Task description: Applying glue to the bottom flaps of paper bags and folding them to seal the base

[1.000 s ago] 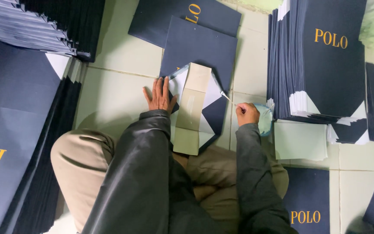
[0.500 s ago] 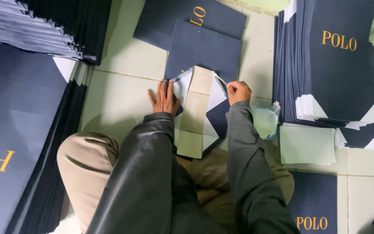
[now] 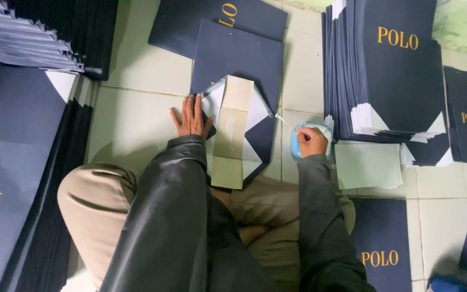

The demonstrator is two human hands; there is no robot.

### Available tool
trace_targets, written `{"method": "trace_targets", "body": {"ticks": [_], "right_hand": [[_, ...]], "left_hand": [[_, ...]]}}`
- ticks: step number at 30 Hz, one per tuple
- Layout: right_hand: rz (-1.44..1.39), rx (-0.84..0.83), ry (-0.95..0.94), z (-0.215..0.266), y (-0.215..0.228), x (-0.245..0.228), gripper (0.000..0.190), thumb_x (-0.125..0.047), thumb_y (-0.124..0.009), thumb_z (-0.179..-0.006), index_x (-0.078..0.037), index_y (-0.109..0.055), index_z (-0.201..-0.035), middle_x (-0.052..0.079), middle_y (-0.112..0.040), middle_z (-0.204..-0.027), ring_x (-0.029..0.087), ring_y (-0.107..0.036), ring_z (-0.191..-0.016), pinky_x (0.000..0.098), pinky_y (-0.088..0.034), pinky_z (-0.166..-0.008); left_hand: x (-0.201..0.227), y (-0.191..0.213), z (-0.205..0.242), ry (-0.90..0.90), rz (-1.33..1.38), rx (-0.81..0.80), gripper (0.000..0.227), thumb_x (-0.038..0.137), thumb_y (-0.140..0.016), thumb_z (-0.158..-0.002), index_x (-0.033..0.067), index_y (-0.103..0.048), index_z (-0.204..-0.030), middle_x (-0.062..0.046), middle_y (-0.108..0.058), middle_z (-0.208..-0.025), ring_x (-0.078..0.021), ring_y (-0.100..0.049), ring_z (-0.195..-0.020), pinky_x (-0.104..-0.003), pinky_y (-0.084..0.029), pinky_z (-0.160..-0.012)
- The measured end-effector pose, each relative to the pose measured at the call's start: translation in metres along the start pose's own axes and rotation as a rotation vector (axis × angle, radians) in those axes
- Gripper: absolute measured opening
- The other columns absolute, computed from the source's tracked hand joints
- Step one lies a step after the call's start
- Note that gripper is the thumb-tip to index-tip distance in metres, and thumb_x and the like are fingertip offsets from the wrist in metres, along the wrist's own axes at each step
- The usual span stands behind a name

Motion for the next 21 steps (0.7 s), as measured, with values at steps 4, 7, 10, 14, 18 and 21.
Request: {"method": "trace_targets", "body": {"ticks": [4, 7, 10, 14, 18, 21], "right_hand": [[-0.184, 0.136, -0.167, 0.013, 0.078, -0.007, 0.013, -0.022, -0.082, -0.085, -0.027, -0.082, -0.098, 0.001, -0.072, -0.084, 0.023, -0.071, -0.086, 0.0339, -0.058, -0.076], [-0.142, 0.114, -0.3, 0.04, 0.107, 0.027, 0.015, -0.021, -0.079, -0.088, -0.026, -0.081, -0.102, 0.003, -0.073, -0.085, 0.027, -0.071, -0.09, 0.0389, -0.058, -0.08], [-0.05, 0.048, -0.417, 0.067, 0.111, 0.059, 0.016, -0.025, -0.075, -0.088, -0.032, -0.079, -0.102, -0.002, -0.072, -0.079, 0.025, -0.071, -0.089, 0.0397, -0.058, -0.083], [-0.007, 0.046, -0.454, 0.085, 0.096, 0.084, 0.018, -0.028, -0.076, -0.084, -0.037, -0.078, -0.099, -0.006, -0.07, -0.073, 0.02, -0.071, -0.083, 0.0363, -0.058, -0.079], [0.016, 0.063, -0.427, 0.081, 0.08, 0.093, 0.017, -0.023, -0.072, -0.086, -0.033, -0.078, -0.099, -0.003, -0.069, -0.071, 0.024, -0.072, -0.082, 0.0392, -0.059, -0.078], [0.124, -0.013, -0.37, 0.079, 0.062, 0.118, 0.013, -0.03, -0.075, -0.086, -0.031, -0.077, -0.099, 0.0, -0.072, -0.076, 0.027, -0.072, -0.084, 0.0438, -0.06, -0.079]], "left_hand": [[0.0, 0.002, -0.002, 0.011, 0.01, 0.006, 0.098, 0.048, -0.075, -0.088, 0.025, -0.02, -0.166, -0.008, -0.033, -0.162, -0.0279, -0.026, -0.155, -0.072, -0.002, -0.12], [0.002, 0.007, -0.001, 0.011, 0.023, 0.007, 0.097, 0.047, -0.075, -0.089, 0.0248, -0.02, -0.166, -0.008, -0.034, -0.161, -0.0293, -0.028, -0.154, -0.072, -0.003, -0.12], [0.001, 0.007, -0.001, 0.012, 0.042, -0.008, 0.098, 0.046, -0.076, -0.088, 0.0244, -0.02, -0.166, -0.009, -0.034, -0.16, -0.0305, -0.027, -0.154, -0.072, -0.002, -0.12], [-0.001, 0.006, -0.003, 0.003, 0.067, -0.028, 0.099, 0.044, -0.078, -0.087, 0.0219, -0.02, -0.165, -0.012, -0.032, -0.159, -0.0325, -0.026, -0.153, -0.072, -0.003, -0.12], [0.0, 0.008, -0.001, 0.015, 0.057, -0.034, 0.103, 0.043, -0.08, -0.086, 0.0224, -0.018, -0.166, -0.012, -0.031, -0.16, -0.0327, -0.026, -0.154, -0.072, -0.004, -0.12], [0.001, 0.004, -0.003, 0.013, 0.066, -0.007, 0.102, 0.045, -0.078, -0.088, 0.0225, -0.017, -0.166, -0.012, -0.031, -0.159, -0.0327, -0.026, -0.153, -0.071, -0.004, -0.12]]}}
Point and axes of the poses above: each hand's wrist, its own z-axis away from the middle knuckle, its own y-axis out of the back of the hand, x = y × z, the point moved 1 cm from there along -z, towards the middle knuckle
